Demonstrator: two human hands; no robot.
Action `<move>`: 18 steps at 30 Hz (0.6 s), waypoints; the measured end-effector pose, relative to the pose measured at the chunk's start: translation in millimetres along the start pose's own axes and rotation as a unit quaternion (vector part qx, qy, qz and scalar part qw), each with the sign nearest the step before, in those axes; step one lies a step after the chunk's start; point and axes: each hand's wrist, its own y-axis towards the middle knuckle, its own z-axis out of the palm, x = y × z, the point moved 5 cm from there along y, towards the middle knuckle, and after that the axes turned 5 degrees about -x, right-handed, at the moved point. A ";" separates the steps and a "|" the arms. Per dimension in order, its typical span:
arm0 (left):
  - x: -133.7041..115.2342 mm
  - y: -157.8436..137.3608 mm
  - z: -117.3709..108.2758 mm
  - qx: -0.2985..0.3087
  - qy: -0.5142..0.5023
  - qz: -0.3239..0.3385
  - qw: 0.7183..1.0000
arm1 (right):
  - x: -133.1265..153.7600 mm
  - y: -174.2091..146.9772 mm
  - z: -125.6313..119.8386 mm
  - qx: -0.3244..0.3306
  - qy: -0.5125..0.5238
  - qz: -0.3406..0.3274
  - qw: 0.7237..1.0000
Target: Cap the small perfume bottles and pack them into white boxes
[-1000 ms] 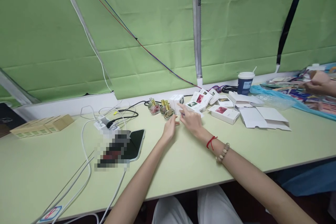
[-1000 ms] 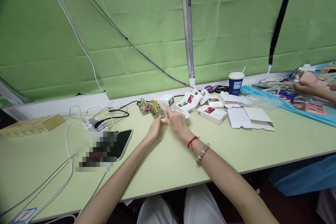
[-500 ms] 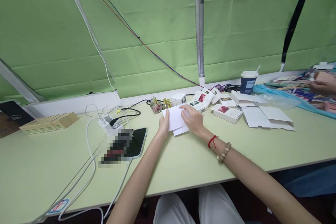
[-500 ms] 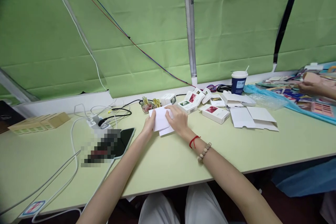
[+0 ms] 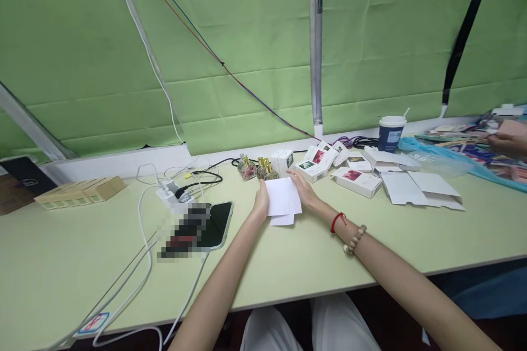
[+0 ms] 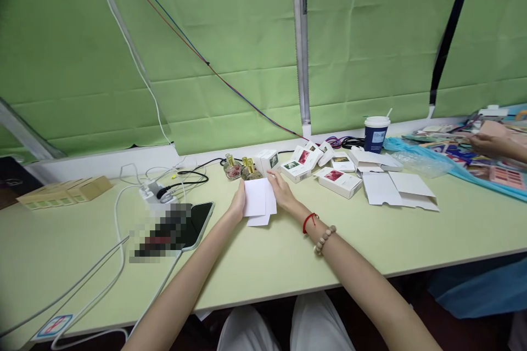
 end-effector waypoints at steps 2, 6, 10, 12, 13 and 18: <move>3.6 0.3 2.3 0.011 0.017 -0.006 1.000 | 3.4 -4.5 5.6 0.027 0.010 -0.004 1.000; 6.8 0.5 3.6 0.007 0.033 -0.010 0.999 | 8.5 -9.4 12.3 0.067 0.035 -0.002 0.997; 5.6 -1.1 2.8 0.001 0.054 0.004 0.999 | 9.1 -10.5 18.3 0.099 0.066 -0.001 0.993; 2.7 -2.6 1.9 -0.007 0.091 0.043 0.995 | 7.7 -11.8 21.2 0.105 0.074 0.007 0.992; 0.6 -3.6 1.8 -0.010 0.110 0.073 0.991 | 7.2 -12.5 22.1 0.103 0.071 0.008 0.992; -13.7 -11.7 2.5 -0.017 0.152 0.250 0.956 | 12.6 -14.7 18.4 0.052 0.023 -0.042 0.998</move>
